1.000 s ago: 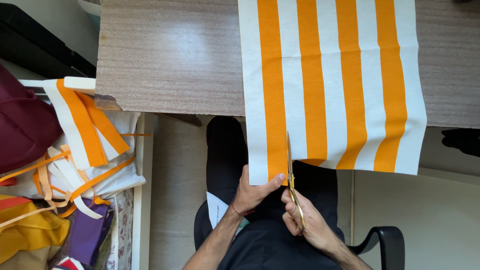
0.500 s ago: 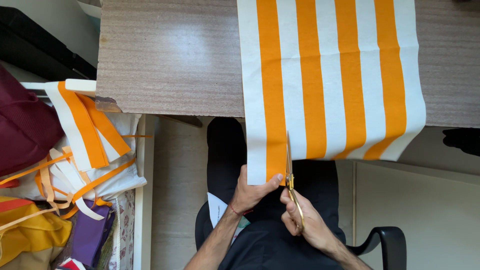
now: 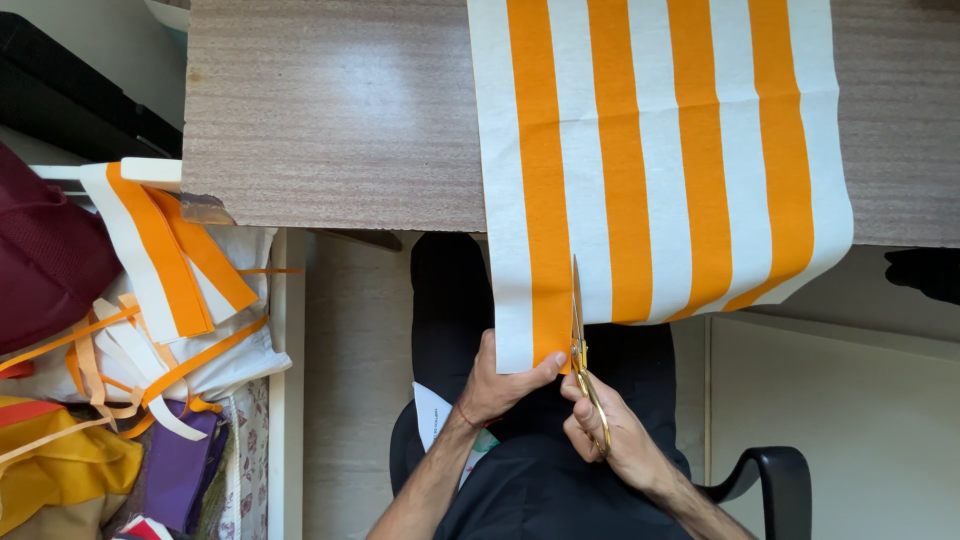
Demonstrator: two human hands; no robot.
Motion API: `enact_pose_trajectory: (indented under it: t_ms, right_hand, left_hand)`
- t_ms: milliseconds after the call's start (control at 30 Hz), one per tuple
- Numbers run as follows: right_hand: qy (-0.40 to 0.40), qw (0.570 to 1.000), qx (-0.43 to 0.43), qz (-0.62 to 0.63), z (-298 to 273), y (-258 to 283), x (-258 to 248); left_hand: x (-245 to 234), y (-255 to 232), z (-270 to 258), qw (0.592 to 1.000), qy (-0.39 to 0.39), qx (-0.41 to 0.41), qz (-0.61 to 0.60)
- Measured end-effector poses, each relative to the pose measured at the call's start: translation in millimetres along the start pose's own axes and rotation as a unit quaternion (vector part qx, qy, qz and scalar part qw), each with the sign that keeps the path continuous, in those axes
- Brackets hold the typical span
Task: Cutting a long strip of striped material with scissors on a desk
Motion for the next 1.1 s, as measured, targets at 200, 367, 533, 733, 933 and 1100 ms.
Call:
enact_pose_trajectory:
  t_ms: [200, 367, 533, 733, 933, 1100]
  right_hand:
    - [-0.013, 0.999, 0.027, 0.016, 2.5, -7.6, -0.5]
    - [-0.009, 0.999, 0.018, 0.048, 3.8, -12.7, 0.0]
    - [-0.005, 0.999, 0.001, 0.049, 3.3, -5.3, 4.3]
    - [0.005, 0.999, -0.004, 0.04, 2.2, 1.4, 6.7]
    - [0.015, 1.0, -0.006, 0.025, 4.0, 0.7, -0.6]
    - [0.013, 0.999, -0.01, 0.034, 5.8, 5.9, -0.4]
  left_hand:
    - [-1.9, -5.4, -0.8, 1.0, -0.005, -0.016, -0.01]
    - [-1.3, -7.1, -0.5, 1.0, 0.005, -0.002, -0.024]
    - [-1.0, -3.1, 0.6, 1.0, 0.004, -0.002, -0.02]
    - [-3.1, 7.6, 3.0, 1.0, -0.008, -0.021, -0.003]
    - [-1.8, 12.7, 2.9, 1.0, -0.007, -0.018, 0.009]
    - [-1.9, 10.8, 1.7, 1.0, -0.002, -0.004, 0.001]
Point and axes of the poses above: each hand's wrist, its own z-axis towards the middle knuckle, its own x-axis out of the palm, y = z × x, the point moved 5 cm from there along z, towards the middle knuckle, and after that the axes turned 1 degree about y, right-handed, at the moved point
